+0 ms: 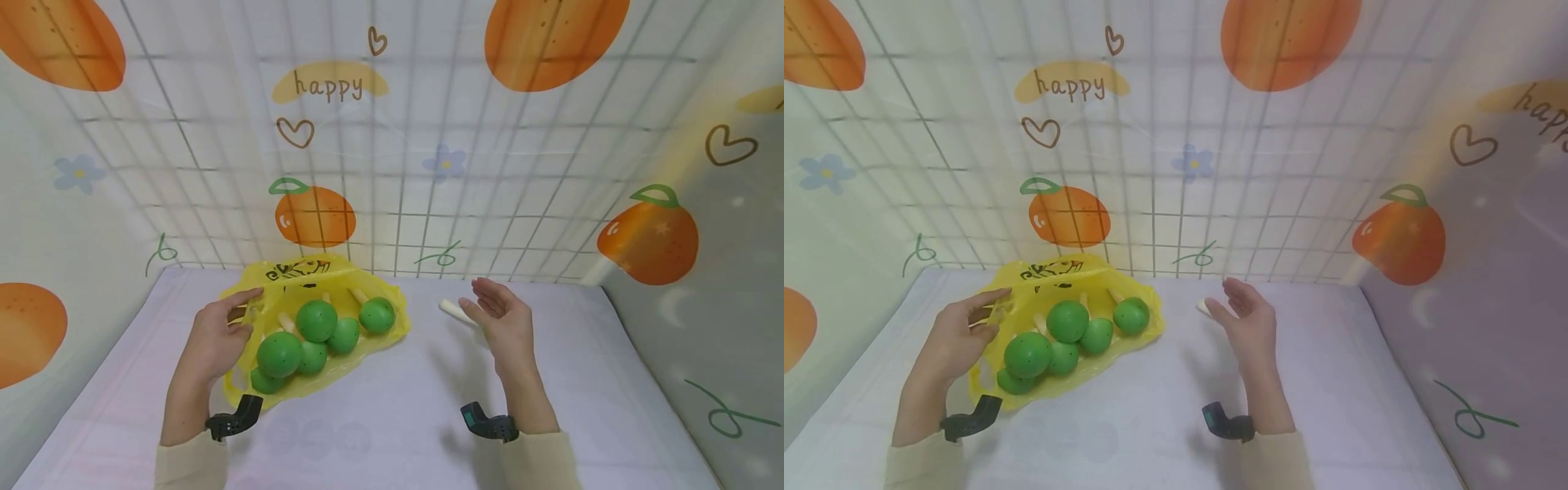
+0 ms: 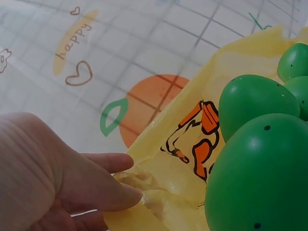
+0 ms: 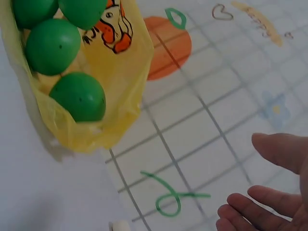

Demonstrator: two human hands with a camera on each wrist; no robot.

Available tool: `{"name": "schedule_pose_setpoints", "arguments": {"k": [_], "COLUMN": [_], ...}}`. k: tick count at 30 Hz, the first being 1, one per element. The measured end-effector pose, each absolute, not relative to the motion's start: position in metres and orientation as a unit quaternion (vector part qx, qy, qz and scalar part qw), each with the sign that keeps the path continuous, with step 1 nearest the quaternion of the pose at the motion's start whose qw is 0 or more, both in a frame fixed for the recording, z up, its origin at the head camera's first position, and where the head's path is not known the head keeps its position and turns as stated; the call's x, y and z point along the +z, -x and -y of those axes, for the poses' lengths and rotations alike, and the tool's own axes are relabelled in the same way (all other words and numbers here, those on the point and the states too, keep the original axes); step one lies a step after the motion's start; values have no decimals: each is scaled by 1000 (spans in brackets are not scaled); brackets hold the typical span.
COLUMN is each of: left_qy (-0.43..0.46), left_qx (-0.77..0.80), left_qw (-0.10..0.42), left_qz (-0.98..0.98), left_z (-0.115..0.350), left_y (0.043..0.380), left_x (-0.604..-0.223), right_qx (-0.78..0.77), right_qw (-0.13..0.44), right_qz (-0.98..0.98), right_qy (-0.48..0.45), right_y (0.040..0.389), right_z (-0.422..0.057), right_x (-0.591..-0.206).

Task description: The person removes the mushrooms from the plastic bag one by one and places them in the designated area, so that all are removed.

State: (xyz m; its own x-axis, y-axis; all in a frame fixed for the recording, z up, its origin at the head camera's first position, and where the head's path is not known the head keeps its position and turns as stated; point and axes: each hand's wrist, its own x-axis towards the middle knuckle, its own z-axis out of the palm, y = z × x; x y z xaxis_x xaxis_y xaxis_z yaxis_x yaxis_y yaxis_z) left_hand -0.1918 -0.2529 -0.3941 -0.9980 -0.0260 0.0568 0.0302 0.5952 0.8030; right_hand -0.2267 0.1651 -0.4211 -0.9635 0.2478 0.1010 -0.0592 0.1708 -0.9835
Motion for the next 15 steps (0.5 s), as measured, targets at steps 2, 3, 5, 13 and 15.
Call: {"name": "schedule_pose_setpoints", "arguments": {"k": [2,3,5,13,15], "left_qy": [0,1,2,7,6], "left_qx": [-451,-451,-451,-448,-448], "left_qw": [31,31,31,35,36], "left_qz": [892,892,892,893,893], "left_z": [254,255,256,256,257], "left_y": [192,192,192,194,194], "left_x": [-395,-396,-396,-397,-397], "right_qx": [636,635,634,644,645], "right_qw": [117,115,111,90,87], "right_qz": [762,763,765,759,758], "right_qy": [48,41,27,-24,-35], "right_y": [226,226,226,227,228], "right_z": [-156,-152,-143,-108,-98], "right_x": [-420,-419,-419,-420,-421]}}
